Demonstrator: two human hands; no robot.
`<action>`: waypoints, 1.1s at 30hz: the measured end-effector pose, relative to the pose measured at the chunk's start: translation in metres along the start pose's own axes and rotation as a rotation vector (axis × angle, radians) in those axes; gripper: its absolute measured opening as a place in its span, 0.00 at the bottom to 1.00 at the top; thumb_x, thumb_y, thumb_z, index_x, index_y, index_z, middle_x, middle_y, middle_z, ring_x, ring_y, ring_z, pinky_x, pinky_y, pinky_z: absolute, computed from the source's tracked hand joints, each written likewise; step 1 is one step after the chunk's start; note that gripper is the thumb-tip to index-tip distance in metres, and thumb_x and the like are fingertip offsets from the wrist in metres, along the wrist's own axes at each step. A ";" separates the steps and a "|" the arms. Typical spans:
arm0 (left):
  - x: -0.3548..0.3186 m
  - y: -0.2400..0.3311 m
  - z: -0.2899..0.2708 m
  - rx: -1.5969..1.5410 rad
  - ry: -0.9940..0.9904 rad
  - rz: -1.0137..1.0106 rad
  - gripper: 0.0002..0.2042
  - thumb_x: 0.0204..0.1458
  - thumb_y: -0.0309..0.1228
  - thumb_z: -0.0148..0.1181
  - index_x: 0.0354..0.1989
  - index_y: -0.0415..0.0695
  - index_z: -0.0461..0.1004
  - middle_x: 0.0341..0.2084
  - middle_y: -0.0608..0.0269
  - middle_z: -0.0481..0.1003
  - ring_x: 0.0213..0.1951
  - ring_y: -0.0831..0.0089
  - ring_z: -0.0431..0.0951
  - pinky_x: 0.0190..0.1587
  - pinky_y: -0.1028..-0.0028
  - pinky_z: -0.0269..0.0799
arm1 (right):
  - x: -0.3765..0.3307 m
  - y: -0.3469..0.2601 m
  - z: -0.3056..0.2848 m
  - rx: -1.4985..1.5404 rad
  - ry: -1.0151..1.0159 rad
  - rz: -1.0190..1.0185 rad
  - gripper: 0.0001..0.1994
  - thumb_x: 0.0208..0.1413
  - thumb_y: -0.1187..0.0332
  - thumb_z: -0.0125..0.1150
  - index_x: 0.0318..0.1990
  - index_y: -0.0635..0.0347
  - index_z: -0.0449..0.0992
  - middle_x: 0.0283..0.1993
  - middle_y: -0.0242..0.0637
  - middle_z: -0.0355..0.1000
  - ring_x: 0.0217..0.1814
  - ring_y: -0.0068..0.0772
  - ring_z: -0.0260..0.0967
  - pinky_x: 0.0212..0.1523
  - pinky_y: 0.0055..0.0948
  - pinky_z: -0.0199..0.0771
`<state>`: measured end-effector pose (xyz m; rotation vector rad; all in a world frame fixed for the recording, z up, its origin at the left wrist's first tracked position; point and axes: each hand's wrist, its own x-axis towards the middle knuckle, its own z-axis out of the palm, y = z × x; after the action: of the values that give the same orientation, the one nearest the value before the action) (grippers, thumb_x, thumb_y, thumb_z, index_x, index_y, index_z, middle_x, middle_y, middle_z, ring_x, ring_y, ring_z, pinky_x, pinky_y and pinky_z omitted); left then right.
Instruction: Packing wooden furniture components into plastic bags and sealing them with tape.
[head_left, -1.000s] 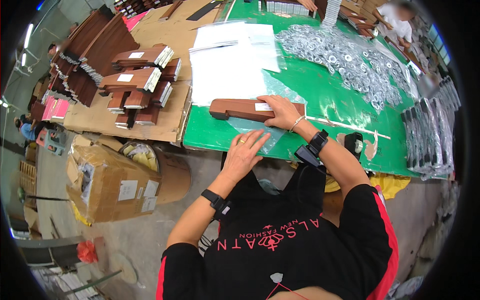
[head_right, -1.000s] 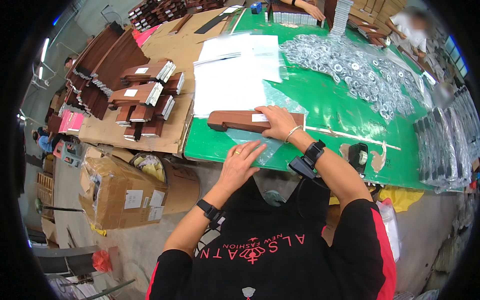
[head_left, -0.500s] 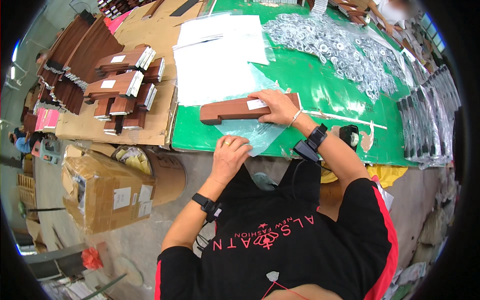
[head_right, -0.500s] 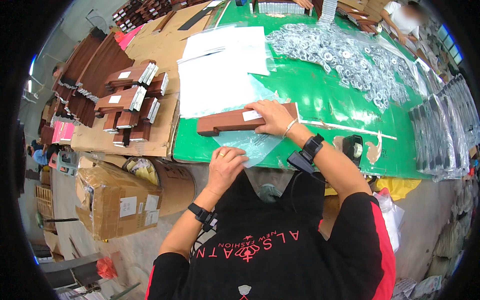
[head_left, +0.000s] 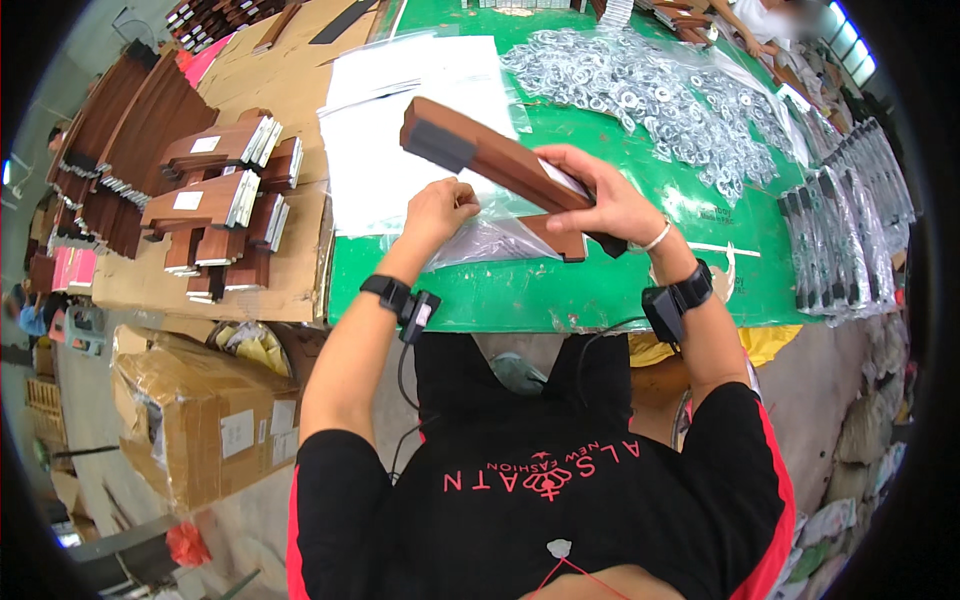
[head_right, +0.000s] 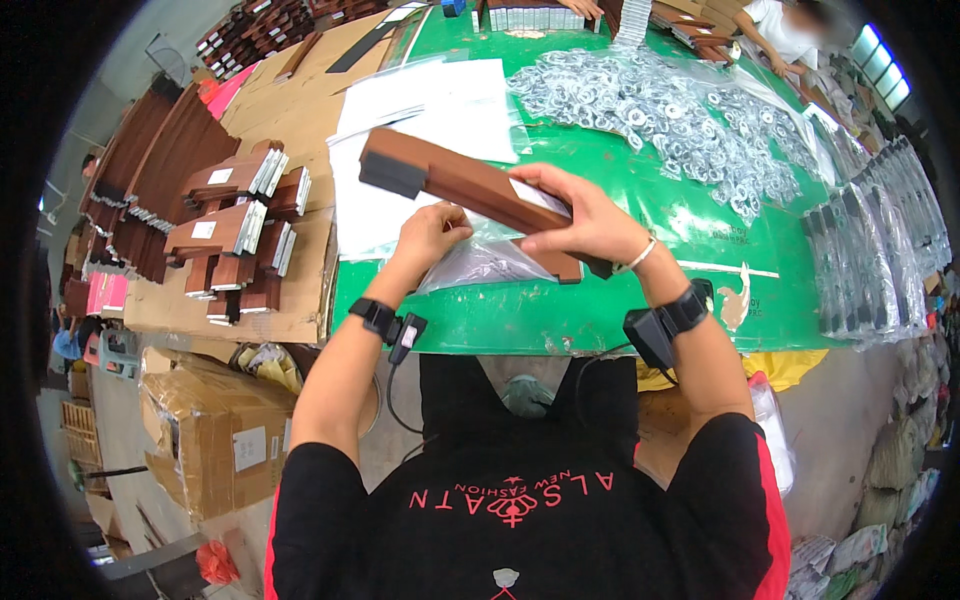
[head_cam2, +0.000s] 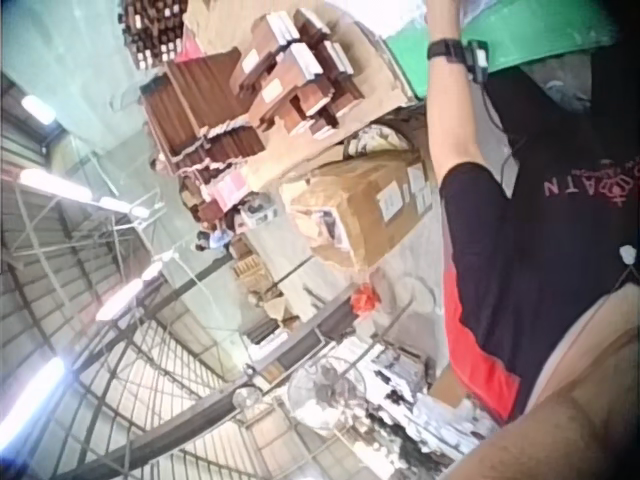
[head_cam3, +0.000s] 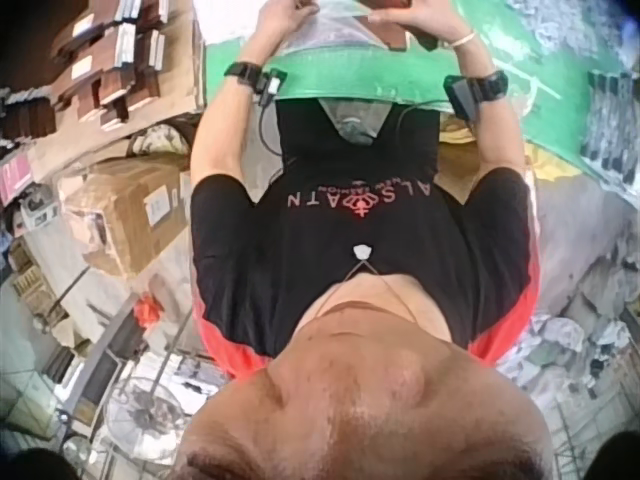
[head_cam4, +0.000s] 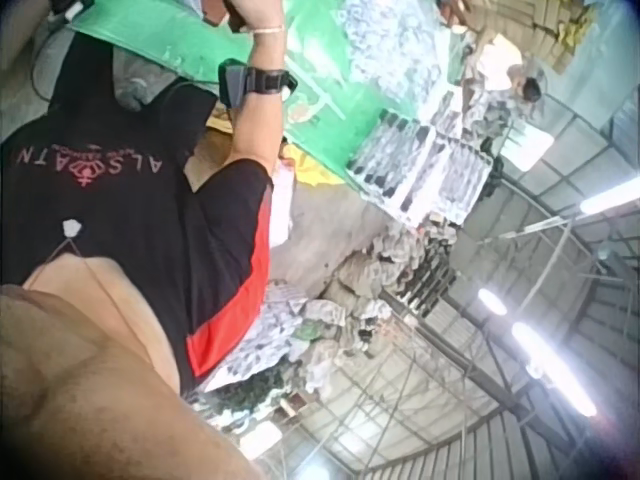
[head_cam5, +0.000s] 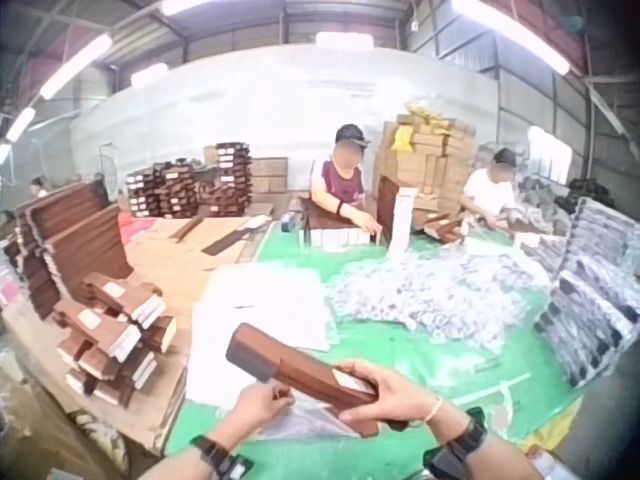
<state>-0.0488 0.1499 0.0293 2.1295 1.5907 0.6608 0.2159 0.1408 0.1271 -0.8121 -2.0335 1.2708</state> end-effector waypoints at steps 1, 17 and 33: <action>0.006 -0.009 0.008 0.062 -0.025 -0.007 0.12 0.48 0.35 0.66 0.40 0.45 0.77 0.38 0.58 0.78 0.43 0.59 0.77 0.45 0.62 0.72 | -0.006 -0.003 -0.001 -0.046 -0.020 0.044 0.38 0.41 0.65 0.76 0.62 0.62 0.66 0.58 0.37 0.68 0.61 0.28 0.63 0.64 0.30 0.61; 0.005 -0.071 -0.093 -0.173 0.026 -0.160 0.11 0.54 0.32 0.62 0.45 0.43 0.79 0.28 0.67 0.76 0.29 0.79 0.74 0.36 0.76 0.72 | 0.006 0.071 0.072 -0.739 -0.016 -0.132 0.38 0.34 0.69 0.76 0.59 0.51 0.68 0.54 0.37 0.71 0.59 0.42 0.67 0.59 0.43 0.63; 0.073 -0.032 0.003 0.022 0.047 -0.111 0.14 0.42 0.37 0.70 0.32 0.41 0.78 0.34 0.56 0.79 0.35 0.59 0.80 0.37 0.66 0.74 | -0.035 0.016 0.001 -0.416 0.470 0.075 0.39 0.38 0.62 0.78 0.61 0.60 0.67 0.58 0.45 0.72 0.60 0.44 0.70 0.58 0.37 0.69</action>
<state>-0.0546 0.2285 0.0180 2.0378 1.7339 0.6644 0.2399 0.1192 0.1060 -1.2527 -1.9018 0.6090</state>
